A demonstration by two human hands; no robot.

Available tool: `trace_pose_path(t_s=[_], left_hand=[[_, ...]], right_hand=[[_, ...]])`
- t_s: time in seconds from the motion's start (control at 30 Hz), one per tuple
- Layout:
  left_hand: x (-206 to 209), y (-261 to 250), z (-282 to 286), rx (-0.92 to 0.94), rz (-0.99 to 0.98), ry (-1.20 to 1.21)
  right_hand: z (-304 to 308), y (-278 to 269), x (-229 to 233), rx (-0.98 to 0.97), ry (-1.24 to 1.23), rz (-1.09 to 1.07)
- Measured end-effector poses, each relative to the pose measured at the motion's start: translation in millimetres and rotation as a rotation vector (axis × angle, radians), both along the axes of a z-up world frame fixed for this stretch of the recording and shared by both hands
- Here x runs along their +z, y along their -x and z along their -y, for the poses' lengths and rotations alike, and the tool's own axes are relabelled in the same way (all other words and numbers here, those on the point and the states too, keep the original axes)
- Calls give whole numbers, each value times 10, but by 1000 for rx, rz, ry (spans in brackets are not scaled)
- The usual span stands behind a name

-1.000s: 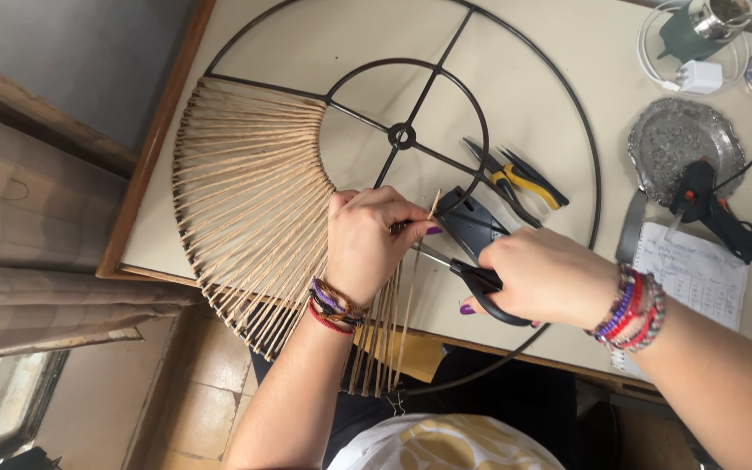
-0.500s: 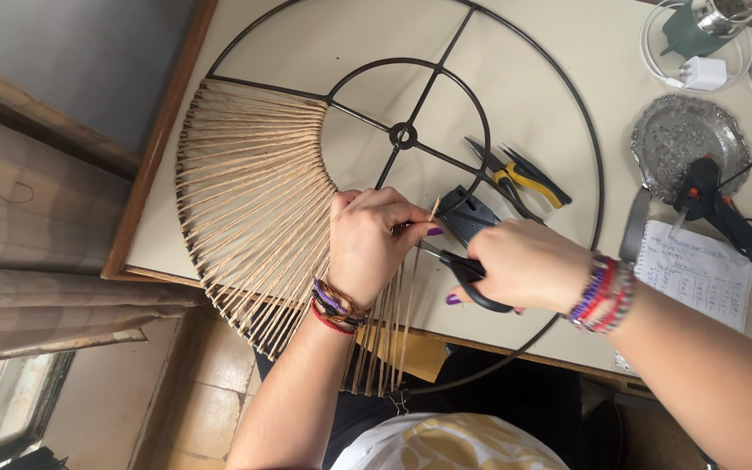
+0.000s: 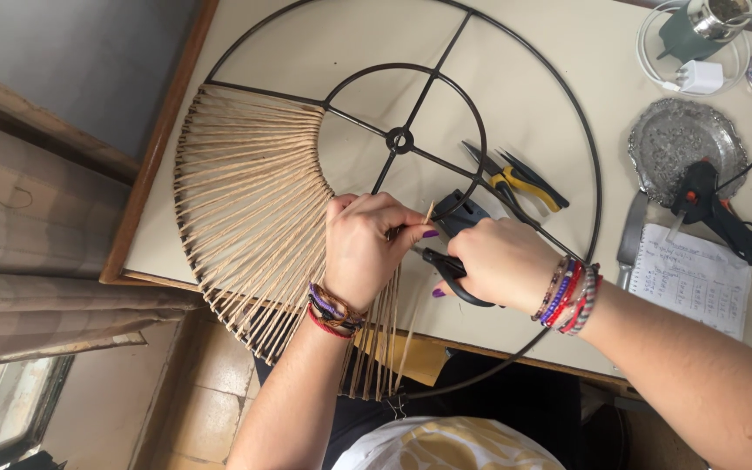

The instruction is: Attaching wooden sticks to a metal frame to create a lampshade and trimming them with scissors

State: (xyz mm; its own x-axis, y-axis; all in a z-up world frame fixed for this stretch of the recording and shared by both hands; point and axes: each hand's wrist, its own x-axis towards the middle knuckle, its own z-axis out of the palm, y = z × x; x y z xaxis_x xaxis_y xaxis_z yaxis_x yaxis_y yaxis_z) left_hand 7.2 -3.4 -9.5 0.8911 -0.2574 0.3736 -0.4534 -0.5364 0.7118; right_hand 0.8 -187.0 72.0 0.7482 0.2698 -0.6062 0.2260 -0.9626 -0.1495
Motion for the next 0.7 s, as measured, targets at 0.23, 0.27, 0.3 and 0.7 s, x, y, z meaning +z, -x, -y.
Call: trace_pose_path(t_s=[0.23,0.27,0.3,0.7], left_hand=[[-123,-172,-183,-37,55,31],[-116,-213,-245,-55,53,30],[-123,-228,-255,-55,54,29],[256,694,87,-285,-429,751]], right_hand=[[243,335,-114,-109,-38,-2],[277,423,-122,-183,-48,-31],[345,474,-107,-184,-49,-31],[1288,1234,-642,-779,-934,-248]])
